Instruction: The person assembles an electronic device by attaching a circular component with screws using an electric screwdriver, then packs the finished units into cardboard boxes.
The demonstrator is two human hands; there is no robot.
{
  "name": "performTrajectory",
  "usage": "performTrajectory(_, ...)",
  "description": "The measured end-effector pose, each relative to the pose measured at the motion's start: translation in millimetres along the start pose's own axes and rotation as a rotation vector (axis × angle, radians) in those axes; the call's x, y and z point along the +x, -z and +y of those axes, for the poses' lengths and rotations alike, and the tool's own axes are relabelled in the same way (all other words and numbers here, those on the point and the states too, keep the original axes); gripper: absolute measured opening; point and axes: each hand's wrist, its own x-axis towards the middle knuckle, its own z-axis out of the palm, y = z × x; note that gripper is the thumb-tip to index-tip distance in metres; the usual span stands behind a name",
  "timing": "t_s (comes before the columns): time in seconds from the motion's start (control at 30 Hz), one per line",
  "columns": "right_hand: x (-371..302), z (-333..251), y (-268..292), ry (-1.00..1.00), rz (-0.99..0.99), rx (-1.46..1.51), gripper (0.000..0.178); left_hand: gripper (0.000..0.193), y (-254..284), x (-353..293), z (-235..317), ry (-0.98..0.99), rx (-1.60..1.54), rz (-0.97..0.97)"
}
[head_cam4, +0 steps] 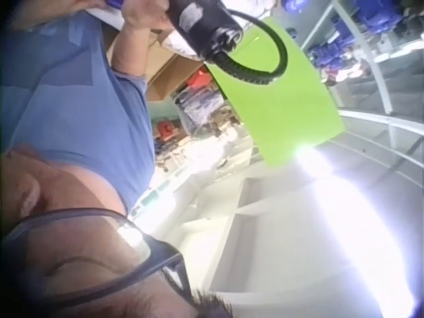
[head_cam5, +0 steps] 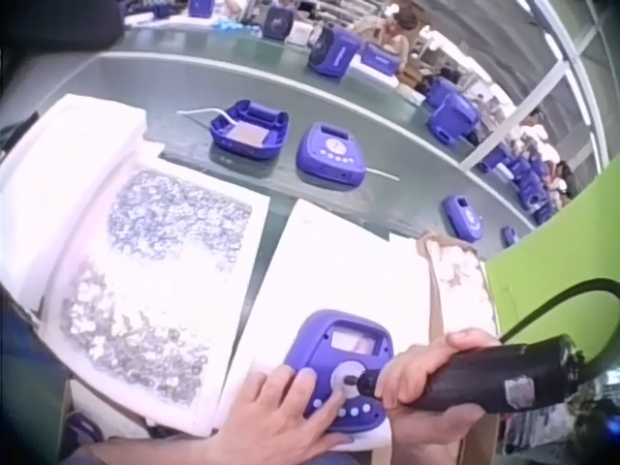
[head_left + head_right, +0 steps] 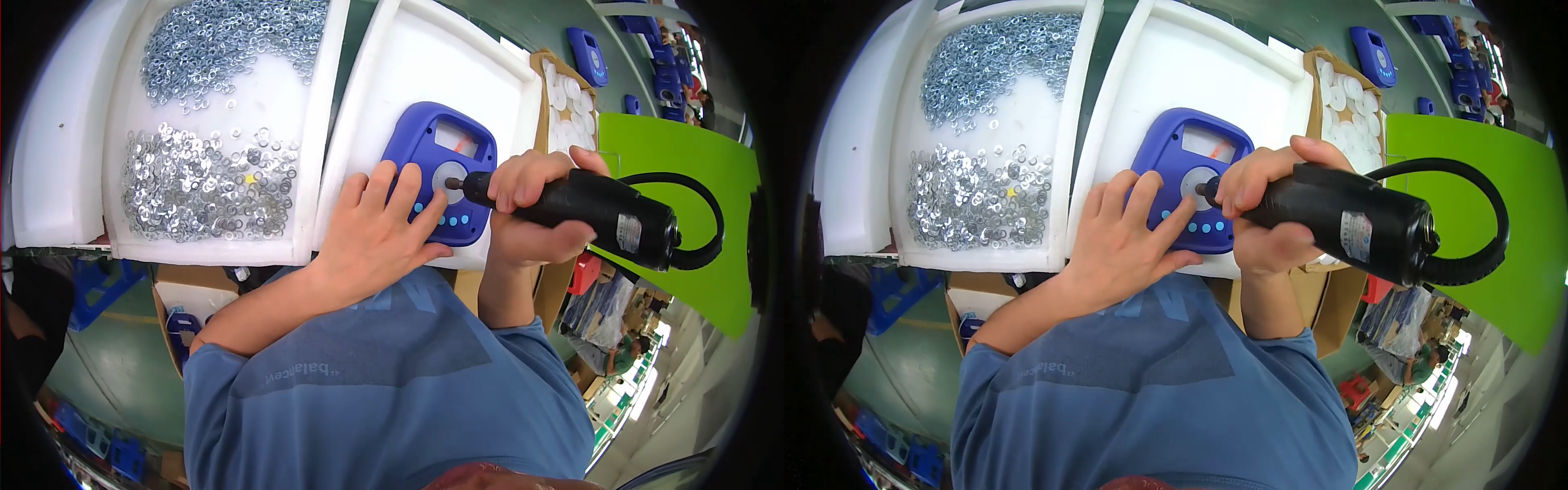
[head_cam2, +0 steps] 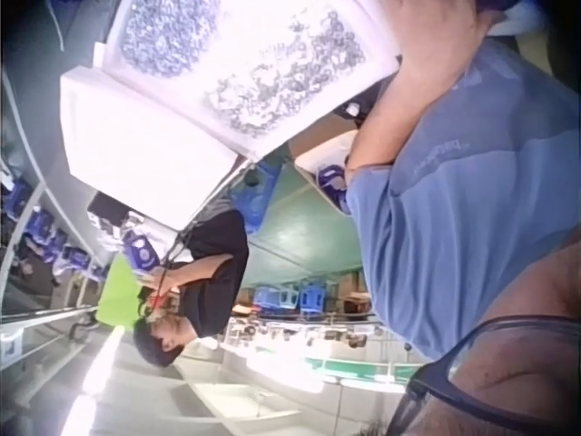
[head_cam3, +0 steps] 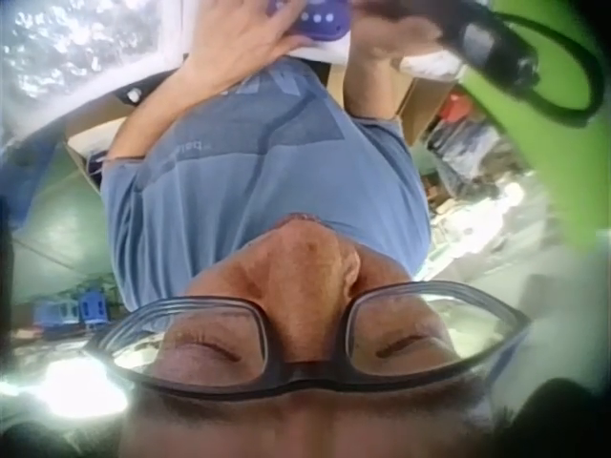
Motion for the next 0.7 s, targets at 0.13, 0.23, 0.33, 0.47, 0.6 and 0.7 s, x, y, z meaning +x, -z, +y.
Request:
performTrajectory(0.13, 4.7, 0.0, 5.9, 0.076, -0.159, 0.289, 0.104, 0.065, -0.7, 0.1, 0.2, -0.005, 0.0, -0.003)
performTrajectory(0.23, 1.1, -4.0, 8.1, -0.02, -0.147, 0.341, 0.109, 0.065, -0.6, -0.3, -1.9, -0.005, 0.005, -0.019)
performTrajectory(0.33, 4.6, -4.9, 9.0, 0.025, -0.214, 0.341, 0.113, 0.066, -0.8, 0.0, -1.3, -0.001, 0.0, -0.005)
performTrajectory(0.47, 4.6, -8.7, 5.9, -0.009, -0.176, 0.316, 0.119, 0.066, 0.0, -0.2, -1.9, 0.006, -0.012, -0.008)
performTrajectory(0.6, 7.4, -7.4, 4.8, 0.024, -0.199, 0.323, 0.121, 0.066, 2.5, 0.6, -1.5, 0.006, -0.022, -0.019)
performTrajectory(0.7, 6.4, -6.0, 5.2, 0.019, -0.176, 0.343, 0.121, 0.066, 1.1, -0.9, -1.6, 0.003, -0.024, -0.021)
